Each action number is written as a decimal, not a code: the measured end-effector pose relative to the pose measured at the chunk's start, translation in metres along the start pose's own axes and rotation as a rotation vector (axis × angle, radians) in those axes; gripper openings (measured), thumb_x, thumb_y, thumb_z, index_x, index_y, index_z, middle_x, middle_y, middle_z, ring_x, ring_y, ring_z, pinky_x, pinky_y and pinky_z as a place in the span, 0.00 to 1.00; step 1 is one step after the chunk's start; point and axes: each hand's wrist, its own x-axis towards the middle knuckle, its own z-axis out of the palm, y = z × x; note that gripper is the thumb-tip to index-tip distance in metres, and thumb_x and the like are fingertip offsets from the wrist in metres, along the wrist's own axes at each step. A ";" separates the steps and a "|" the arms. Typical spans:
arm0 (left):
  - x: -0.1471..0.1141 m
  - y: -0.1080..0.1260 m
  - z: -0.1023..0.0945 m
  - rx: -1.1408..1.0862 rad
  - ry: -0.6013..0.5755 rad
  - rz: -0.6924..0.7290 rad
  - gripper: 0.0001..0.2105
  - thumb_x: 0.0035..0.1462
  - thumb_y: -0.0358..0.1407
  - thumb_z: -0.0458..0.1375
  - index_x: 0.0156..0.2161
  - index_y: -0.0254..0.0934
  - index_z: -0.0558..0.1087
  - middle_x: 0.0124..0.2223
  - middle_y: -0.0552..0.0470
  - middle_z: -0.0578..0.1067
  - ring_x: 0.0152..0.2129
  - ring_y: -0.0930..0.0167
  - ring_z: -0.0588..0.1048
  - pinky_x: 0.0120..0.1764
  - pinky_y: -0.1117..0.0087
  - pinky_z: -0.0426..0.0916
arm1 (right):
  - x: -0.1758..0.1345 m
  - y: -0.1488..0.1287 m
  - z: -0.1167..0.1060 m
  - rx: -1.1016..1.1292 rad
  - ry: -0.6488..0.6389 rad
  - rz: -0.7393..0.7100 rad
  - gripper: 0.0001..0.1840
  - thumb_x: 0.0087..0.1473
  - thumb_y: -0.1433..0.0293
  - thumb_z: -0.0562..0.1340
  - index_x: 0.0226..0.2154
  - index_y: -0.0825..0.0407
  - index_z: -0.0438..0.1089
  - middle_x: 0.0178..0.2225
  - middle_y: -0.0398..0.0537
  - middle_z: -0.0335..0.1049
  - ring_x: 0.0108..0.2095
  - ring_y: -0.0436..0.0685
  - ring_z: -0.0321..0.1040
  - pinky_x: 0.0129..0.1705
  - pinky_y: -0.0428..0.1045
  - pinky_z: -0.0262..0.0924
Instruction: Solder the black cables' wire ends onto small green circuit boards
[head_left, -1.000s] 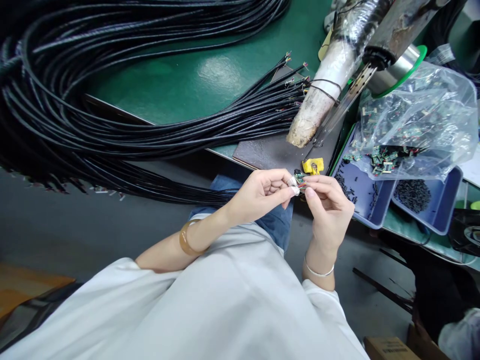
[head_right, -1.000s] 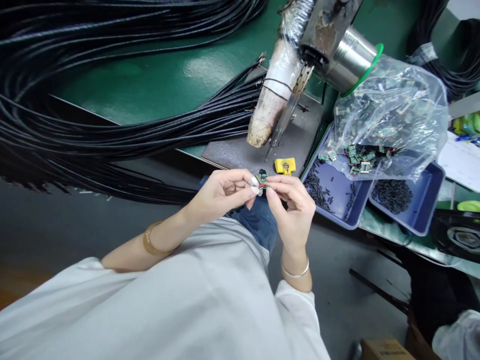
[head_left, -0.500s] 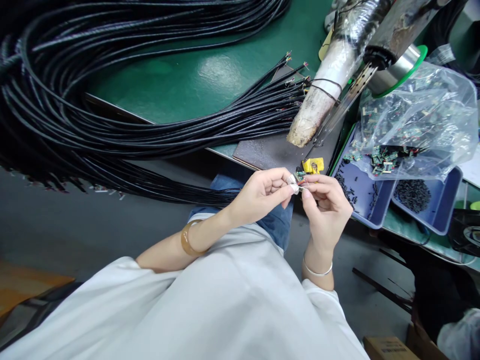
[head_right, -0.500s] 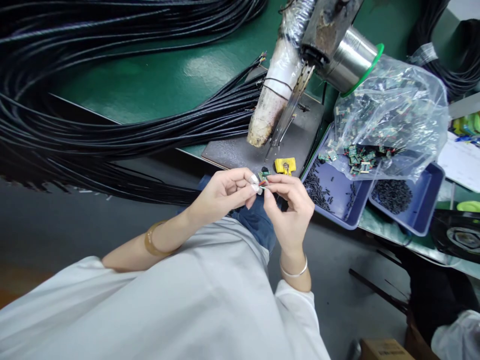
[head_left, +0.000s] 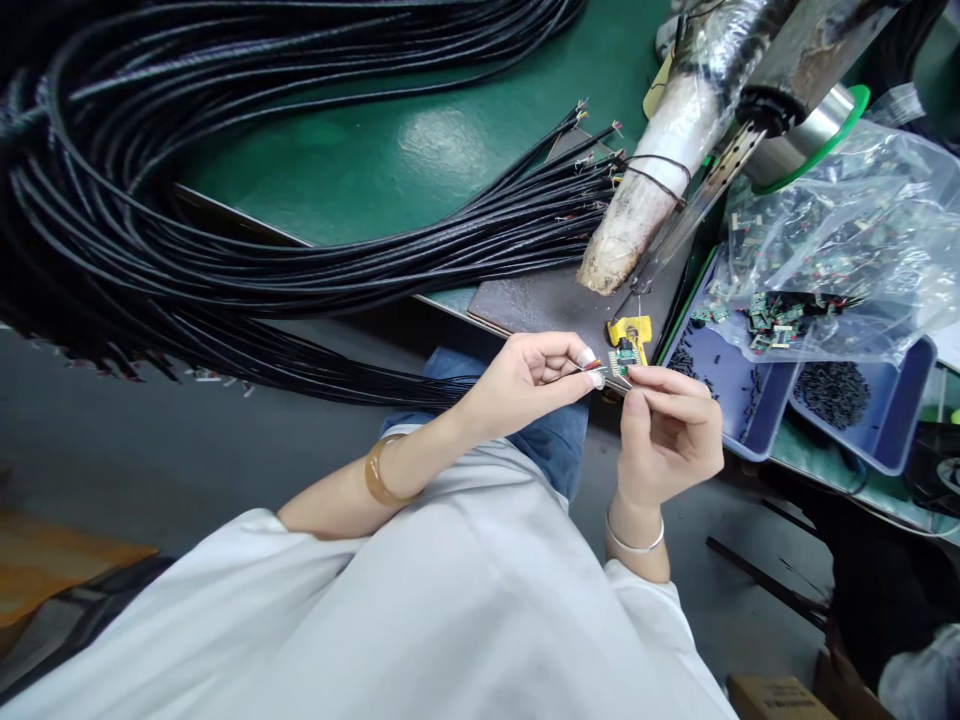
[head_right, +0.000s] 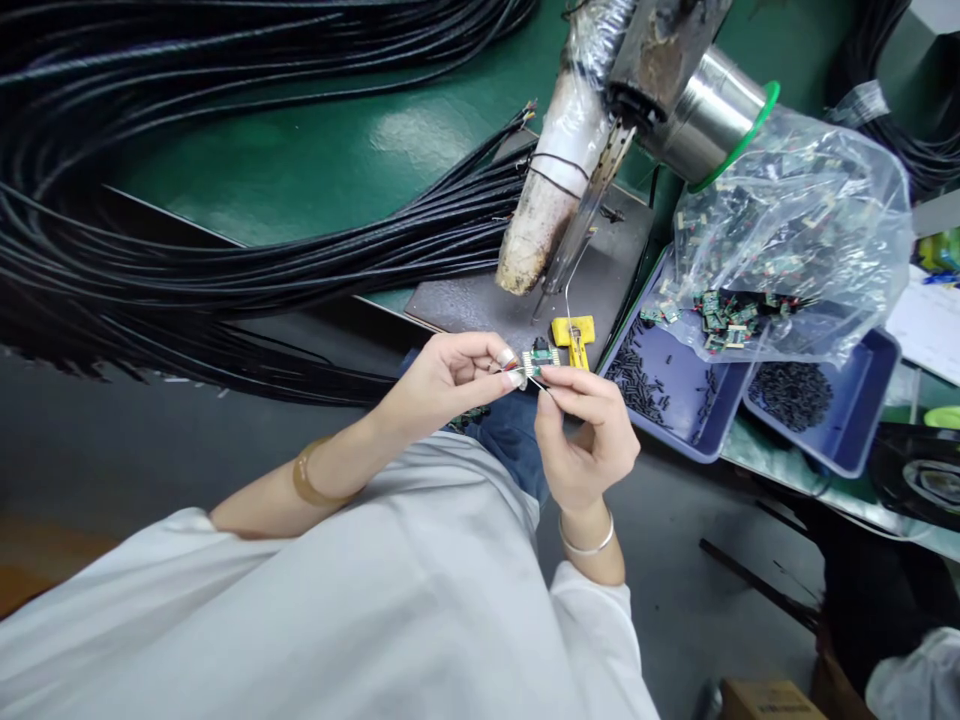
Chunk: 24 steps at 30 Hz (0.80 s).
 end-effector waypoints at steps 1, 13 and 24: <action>0.000 0.000 0.000 -0.005 -0.001 0.004 0.07 0.56 0.33 0.65 0.32 0.33 0.71 0.23 0.60 0.66 0.18 0.83 0.58 0.23 0.81 0.56 | 0.000 0.000 0.001 0.031 -0.005 0.036 0.10 0.54 0.80 0.67 0.36 0.50 0.72 0.38 0.45 0.79 0.38 0.53 0.77 0.39 0.52 0.75; 0.008 0.002 0.000 0.121 0.091 0.096 0.07 0.58 0.33 0.62 0.30 0.31 0.75 0.27 0.54 0.73 0.21 0.81 0.66 0.27 0.79 0.62 | 0.003 0.013 0.004 -0.025 -0.029 0.103 0.07 0.56 0.77 0.66 0.35 0.50 0.70 0.38 0.45 0.78 0.39 0.54 0.78 0.41 0.52 0.76; 0.019 0.004 -0.001 0.209 0.188 0.191 0.04 0.54 0.31 0.64 0.30 0.31 0.79 0.29 0.51 0.80 0.24 0.77 0.75 0.30 0.79 0.71 | 0.012 0.019 0.010 -0.160 -0.080 -0.097 0.10 0.54 0.80 0.66 0.35 0.49 0.70 0.39 0.45 0.79 0.39 0.53 0.77 0.41 0.51 0.74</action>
